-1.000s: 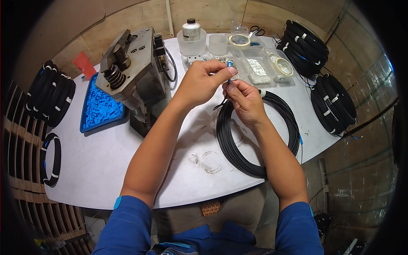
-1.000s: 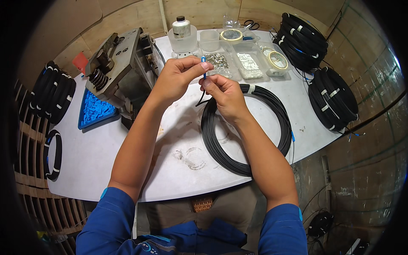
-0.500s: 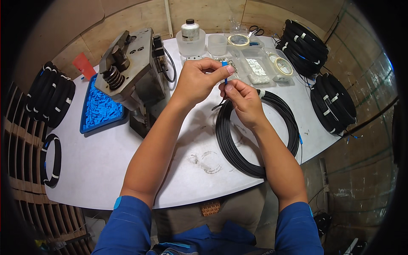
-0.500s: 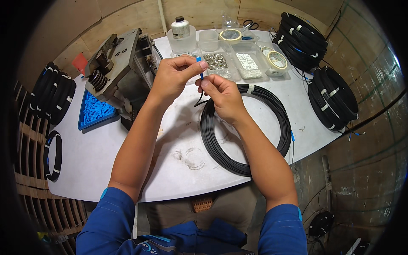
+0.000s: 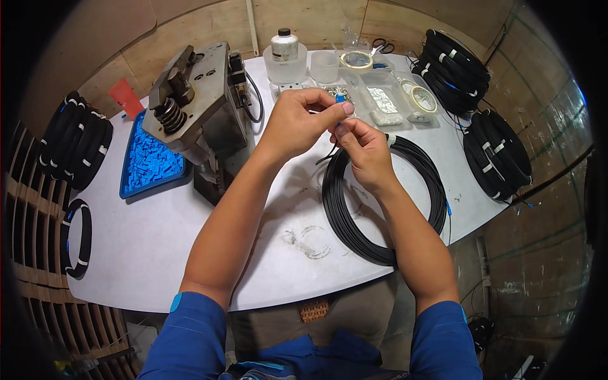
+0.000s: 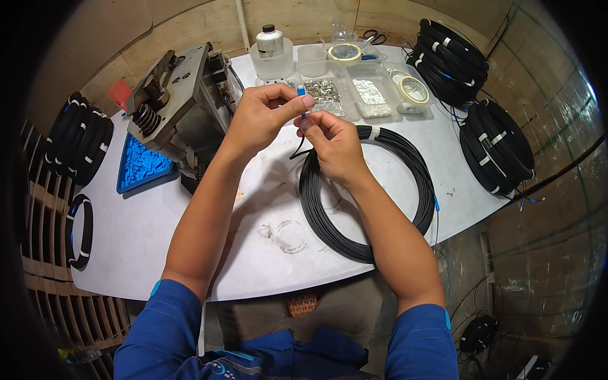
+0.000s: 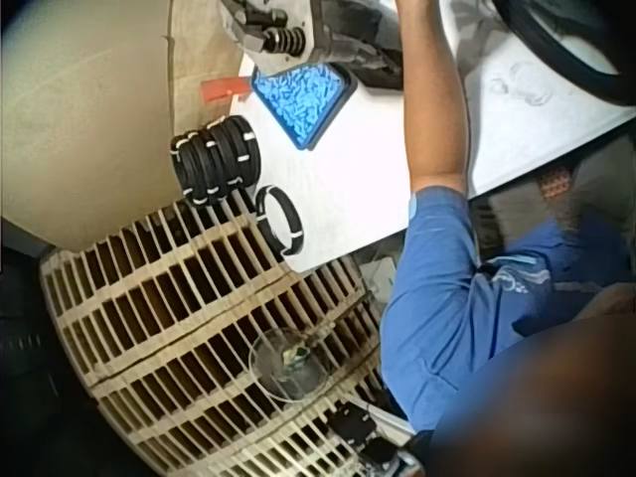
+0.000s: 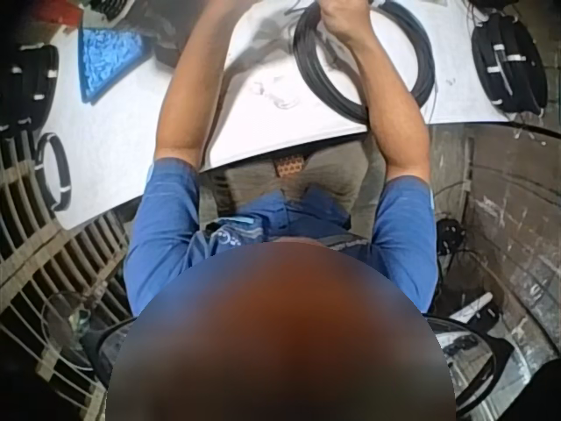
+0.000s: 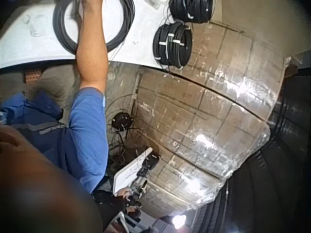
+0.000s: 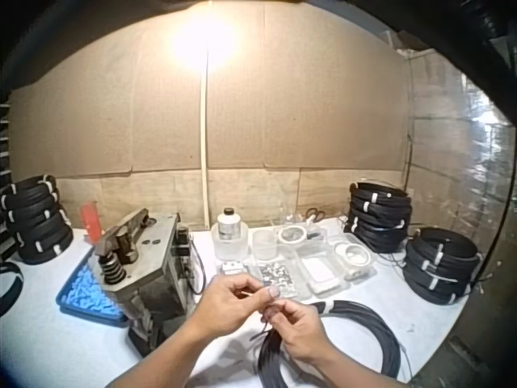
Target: The person assembles connectors onto fiber optic cables by hand, then crimps them using a specialized press machine.
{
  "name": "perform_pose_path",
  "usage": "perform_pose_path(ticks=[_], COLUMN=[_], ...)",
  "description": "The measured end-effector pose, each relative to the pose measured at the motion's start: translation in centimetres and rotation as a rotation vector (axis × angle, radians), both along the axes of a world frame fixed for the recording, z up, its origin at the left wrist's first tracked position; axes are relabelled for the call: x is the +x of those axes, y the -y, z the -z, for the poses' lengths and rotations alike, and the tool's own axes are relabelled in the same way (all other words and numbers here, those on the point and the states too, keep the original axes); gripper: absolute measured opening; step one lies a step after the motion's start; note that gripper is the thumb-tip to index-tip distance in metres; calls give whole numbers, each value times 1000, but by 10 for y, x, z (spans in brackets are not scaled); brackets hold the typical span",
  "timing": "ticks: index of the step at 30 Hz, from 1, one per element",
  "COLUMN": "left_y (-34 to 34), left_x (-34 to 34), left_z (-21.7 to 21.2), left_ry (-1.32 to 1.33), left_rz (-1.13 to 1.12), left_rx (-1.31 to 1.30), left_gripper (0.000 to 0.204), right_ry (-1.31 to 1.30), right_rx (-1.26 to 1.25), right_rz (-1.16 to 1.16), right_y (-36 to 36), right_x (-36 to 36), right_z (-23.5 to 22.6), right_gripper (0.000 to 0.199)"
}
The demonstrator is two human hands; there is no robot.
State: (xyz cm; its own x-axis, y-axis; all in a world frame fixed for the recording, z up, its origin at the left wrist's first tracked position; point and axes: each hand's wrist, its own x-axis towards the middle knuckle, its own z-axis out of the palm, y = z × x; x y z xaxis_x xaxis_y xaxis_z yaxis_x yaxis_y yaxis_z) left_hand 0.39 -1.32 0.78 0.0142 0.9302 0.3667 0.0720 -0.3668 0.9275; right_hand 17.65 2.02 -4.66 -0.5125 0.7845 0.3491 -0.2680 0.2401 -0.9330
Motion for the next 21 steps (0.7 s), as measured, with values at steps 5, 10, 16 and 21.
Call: perform_pose_path(ticks=[5,10,16,21], left_y=[-1,-4,-48,-93], left_x=[1,-6,-45,-60], left_z=[2,3,38,66], left_ry=[-2,-90,-278,-849], left_rz=[-77,52,-289,-404], left_rx=[-3,17,-27,-240], left_gripper=[25,27,36,29], right_ry=[15,-1,-17,27], right_rx=[-33,18,-4,6], right_rz=[29,56,66,107], right_y=[5,0,-1,0], right_x=[-1,2,-3,0], right_z=[-4,-2,0,0], right_gripper=[21,16,16,16])
